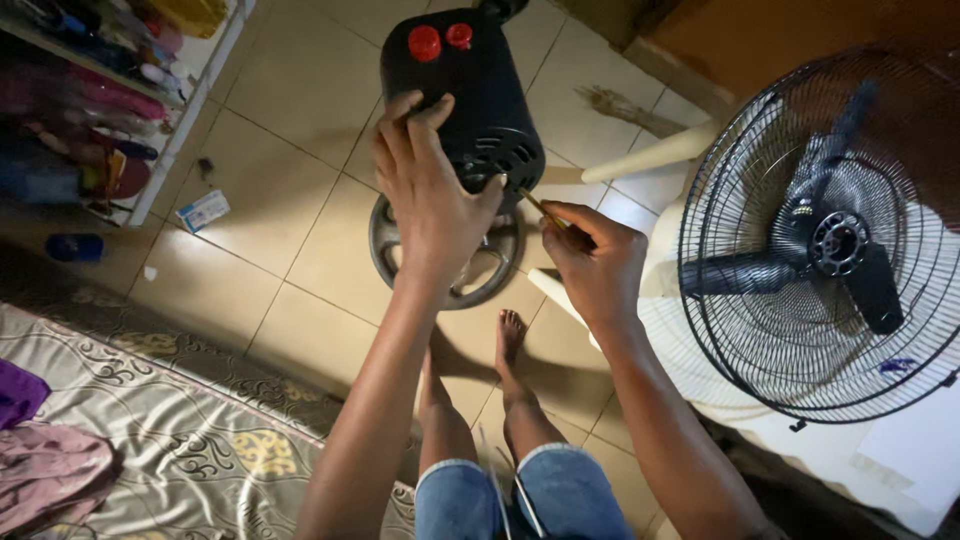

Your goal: The person uses a screwdriver to tighten screws on the back of a fan motor housing. They then attach the front fan cage to the motor assembly and secure it in place.

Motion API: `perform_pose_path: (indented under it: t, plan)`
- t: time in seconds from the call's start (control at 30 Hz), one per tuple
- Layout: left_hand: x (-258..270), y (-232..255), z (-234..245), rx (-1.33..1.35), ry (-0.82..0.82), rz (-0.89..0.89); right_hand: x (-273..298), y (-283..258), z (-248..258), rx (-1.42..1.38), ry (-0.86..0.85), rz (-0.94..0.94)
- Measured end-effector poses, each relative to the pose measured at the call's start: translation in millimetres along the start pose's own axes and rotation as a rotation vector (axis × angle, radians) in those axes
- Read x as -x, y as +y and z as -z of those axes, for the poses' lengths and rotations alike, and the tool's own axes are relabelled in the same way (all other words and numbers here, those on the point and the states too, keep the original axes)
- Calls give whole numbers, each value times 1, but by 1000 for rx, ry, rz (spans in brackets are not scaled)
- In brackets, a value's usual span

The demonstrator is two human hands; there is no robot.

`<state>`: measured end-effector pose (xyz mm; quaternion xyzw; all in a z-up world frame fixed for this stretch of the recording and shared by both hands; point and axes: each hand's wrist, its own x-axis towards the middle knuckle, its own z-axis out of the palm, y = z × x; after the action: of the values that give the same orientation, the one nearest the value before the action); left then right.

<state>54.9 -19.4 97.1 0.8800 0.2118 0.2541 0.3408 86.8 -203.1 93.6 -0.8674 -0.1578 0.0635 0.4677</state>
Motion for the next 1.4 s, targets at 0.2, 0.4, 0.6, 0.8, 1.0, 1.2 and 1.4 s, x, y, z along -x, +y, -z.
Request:
perform_pose_path:
  t: [0.2, 0.4, 0.6, 0.8, 1.0, 1.2, 1.4]
  plan:
    - [2, -11, 0, 17, -6, -60, -1, 1, -8, 36, 5, -28]
    - [2, -31, -6, -39, 45, -165, 17, 4, -11, -82, 44, 101]
    - [3, -39, -12, -44, 23, -120, 15, 2, -22, 56, 139, 295]
    - [0, -42, -22, -35, 101, -133, 12, 1, -18, 141, 136, 344]
    - [-3, -54, -30, -45, 50, -145, 8, -4, -20, 353, 202, 520]
    - [-7, -57, -40, -26, 99, -164, 2, -12, -14, 416, 177, 444]
    - [-3, -54, -37, -2, 119, -196, -7, -5, -13, 111, -67, -26]
